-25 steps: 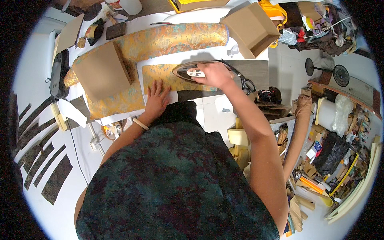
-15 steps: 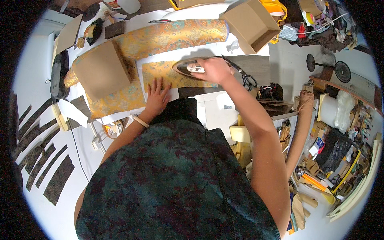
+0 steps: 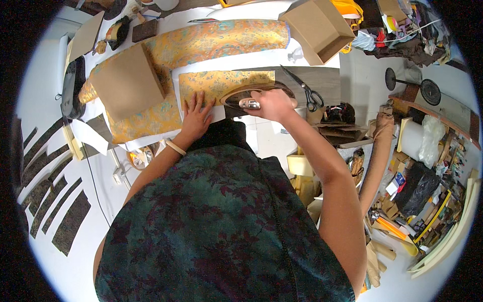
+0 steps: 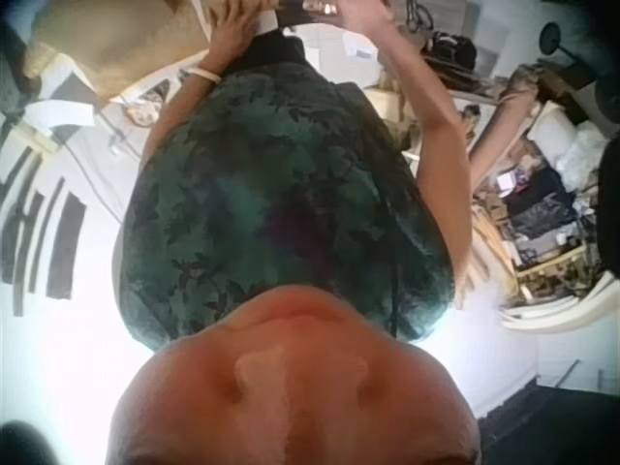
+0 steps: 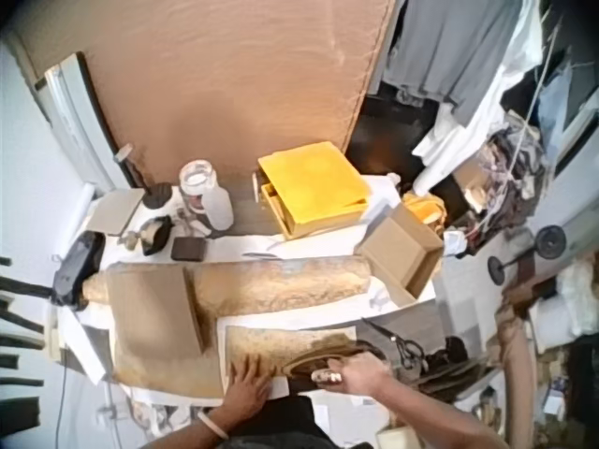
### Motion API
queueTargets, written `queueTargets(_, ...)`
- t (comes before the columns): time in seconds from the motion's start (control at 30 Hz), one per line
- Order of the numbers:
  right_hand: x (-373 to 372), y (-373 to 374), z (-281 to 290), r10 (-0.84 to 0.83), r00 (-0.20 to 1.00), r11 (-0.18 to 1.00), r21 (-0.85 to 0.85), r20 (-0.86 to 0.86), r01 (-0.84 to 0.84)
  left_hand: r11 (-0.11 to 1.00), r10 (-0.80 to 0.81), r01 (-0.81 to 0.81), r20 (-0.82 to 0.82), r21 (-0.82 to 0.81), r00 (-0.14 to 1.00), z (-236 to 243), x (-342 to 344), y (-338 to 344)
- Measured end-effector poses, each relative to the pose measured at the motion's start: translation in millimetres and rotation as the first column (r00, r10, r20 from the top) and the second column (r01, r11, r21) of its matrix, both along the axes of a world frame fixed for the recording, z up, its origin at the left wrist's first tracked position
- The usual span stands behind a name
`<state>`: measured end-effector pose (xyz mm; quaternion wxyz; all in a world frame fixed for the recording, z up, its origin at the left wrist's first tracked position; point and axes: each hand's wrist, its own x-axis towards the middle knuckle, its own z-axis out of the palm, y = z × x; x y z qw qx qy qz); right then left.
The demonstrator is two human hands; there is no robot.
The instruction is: The person cuts a piece of patterned yellow fabric with scissors, then irons it on a worktable. They place a cardboard template on the fabric, trim the edges, and iron the fabric again. The person repeats cutting and ironing steps while handling the fabric and cardboard pieces.
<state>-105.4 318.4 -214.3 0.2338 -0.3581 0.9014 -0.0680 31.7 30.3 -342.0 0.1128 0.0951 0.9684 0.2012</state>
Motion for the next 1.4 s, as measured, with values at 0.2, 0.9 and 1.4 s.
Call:
queueTargets(0.2, -9.1, 2.2, 1.0, 0.022, 1.000, 0.999, 0.027, 0.007, -0.022, 1.000, -0.015, 0.015, 0.027, -0.006, 1.000, 0.9, -0.6, -0.8)
queueTargets(0.9, -28.6, 5.6, -0.8, -0.063, 0.996, 0.998, -0.011, -0.062, 0.063, 0.999, -0.043, 0.044, 0.018, -0.025, 0.999, 2.1, -0.3, -2.1)
queueTargets(1.4, -39.9, -82.3, -4.2, -0.109, 0.991, 0.994, -0.027, -0.084, 0.107, 0.999, 0.009, -0.008, 0.040, -0.031, 0.999, 12.8, 32.3, -19.8)
